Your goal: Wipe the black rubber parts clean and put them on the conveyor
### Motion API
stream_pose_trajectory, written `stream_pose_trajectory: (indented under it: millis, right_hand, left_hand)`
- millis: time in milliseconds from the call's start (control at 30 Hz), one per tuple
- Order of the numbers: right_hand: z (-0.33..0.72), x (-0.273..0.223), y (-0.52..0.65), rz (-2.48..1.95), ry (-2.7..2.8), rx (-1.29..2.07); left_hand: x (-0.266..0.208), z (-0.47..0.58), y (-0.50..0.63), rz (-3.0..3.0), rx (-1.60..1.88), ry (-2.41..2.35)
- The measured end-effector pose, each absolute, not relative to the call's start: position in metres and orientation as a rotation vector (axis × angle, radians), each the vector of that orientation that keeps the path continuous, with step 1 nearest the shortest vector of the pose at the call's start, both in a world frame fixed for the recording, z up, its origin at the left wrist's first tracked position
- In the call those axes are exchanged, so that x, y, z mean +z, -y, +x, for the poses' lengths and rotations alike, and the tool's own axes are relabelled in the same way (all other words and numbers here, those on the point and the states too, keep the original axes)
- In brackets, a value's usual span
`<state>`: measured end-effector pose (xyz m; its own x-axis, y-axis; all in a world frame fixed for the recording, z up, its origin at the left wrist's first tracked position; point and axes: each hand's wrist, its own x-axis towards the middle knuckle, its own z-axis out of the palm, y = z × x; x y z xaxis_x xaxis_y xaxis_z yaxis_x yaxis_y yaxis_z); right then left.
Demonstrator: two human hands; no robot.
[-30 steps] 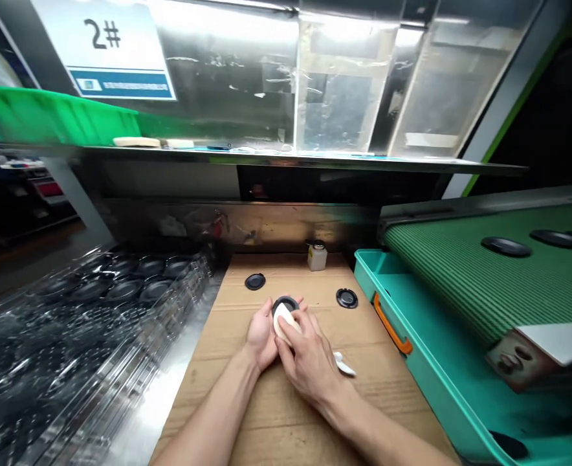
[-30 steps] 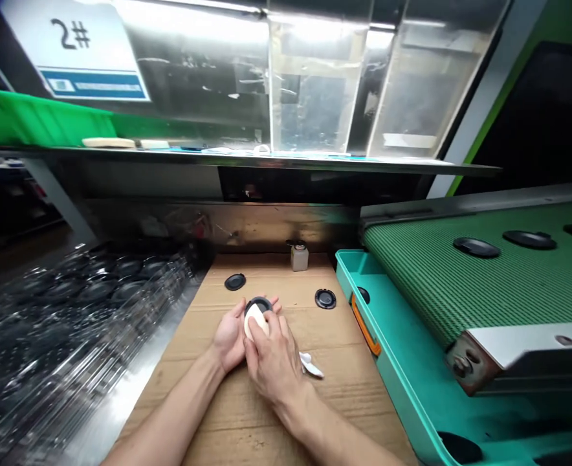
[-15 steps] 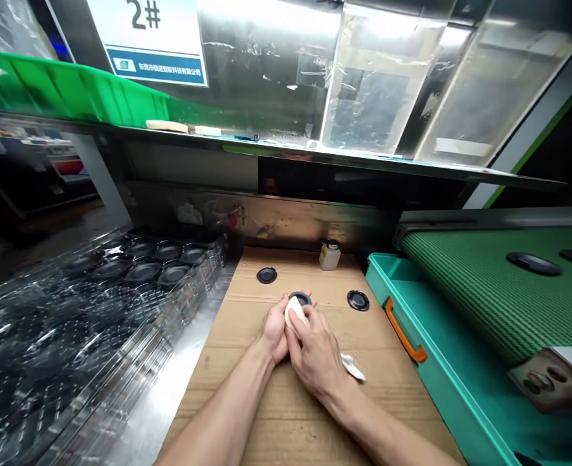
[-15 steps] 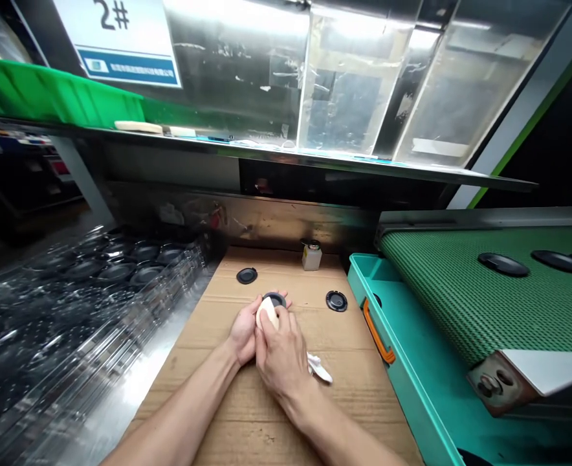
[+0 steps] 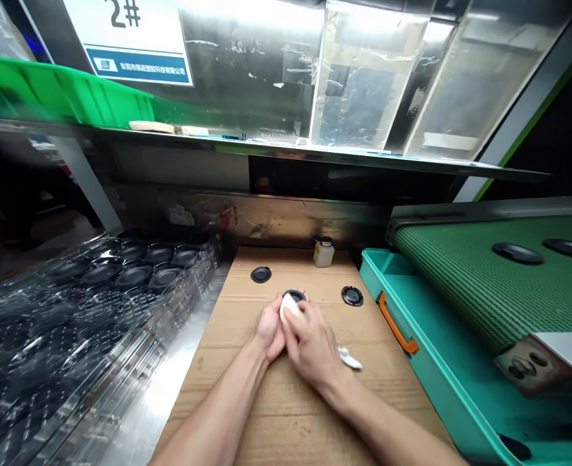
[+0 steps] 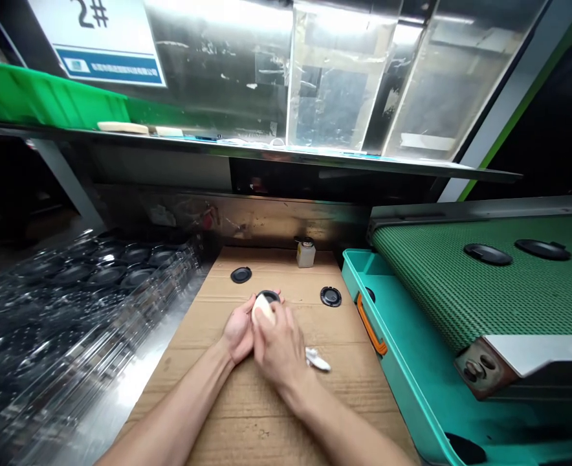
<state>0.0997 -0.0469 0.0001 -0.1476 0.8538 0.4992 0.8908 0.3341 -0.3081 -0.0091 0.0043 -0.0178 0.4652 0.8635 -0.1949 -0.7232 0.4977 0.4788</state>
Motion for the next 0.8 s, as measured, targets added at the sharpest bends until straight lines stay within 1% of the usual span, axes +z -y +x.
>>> stream_pose_trajectory:
  millis: [100,200,333,433,600,700,800]
  right_hand:
    - [0.104,0.000,0.047,-1.627,1.895,-0.097]
    - [0.108,0.000,0.049,-1.534,2.008,-0.084]
    - [0.109,0.000,0.054,-1.585,1.927,-0.105]
    - [0.113,-0.003,0.050,-1.462,2.048,-0.078]
    - [0.133,-0.006,0.028,-1.506,1.753,-0.106]
    - [0.138,-0.006,0.027,-1.381,1.690,0.048]
    - [0.137,-0.008,0.034,-1.402,1.709,0.265]
  left_hand:
    - [-0.018,-0.010,-0.006,0.366,1.043,-0.470]
    - [-0.018,-0.010,-0.006,0.363,1.008,-0.462]
    - [-0.016,-0.010,-0.005,0.355,1.070,-0.498]
    - [-0.015,-0.009,-0.004,0.371,1.006,-0.479]
    - [-0.016,-0.007,-0.006,0.385,1.092,-0.506]
    - [-0.016,-0.006,-0.006,0.385,1.100,-0.523]
    - [-0.016,-0.005,-0.006,0.395,1.094,-0.528]
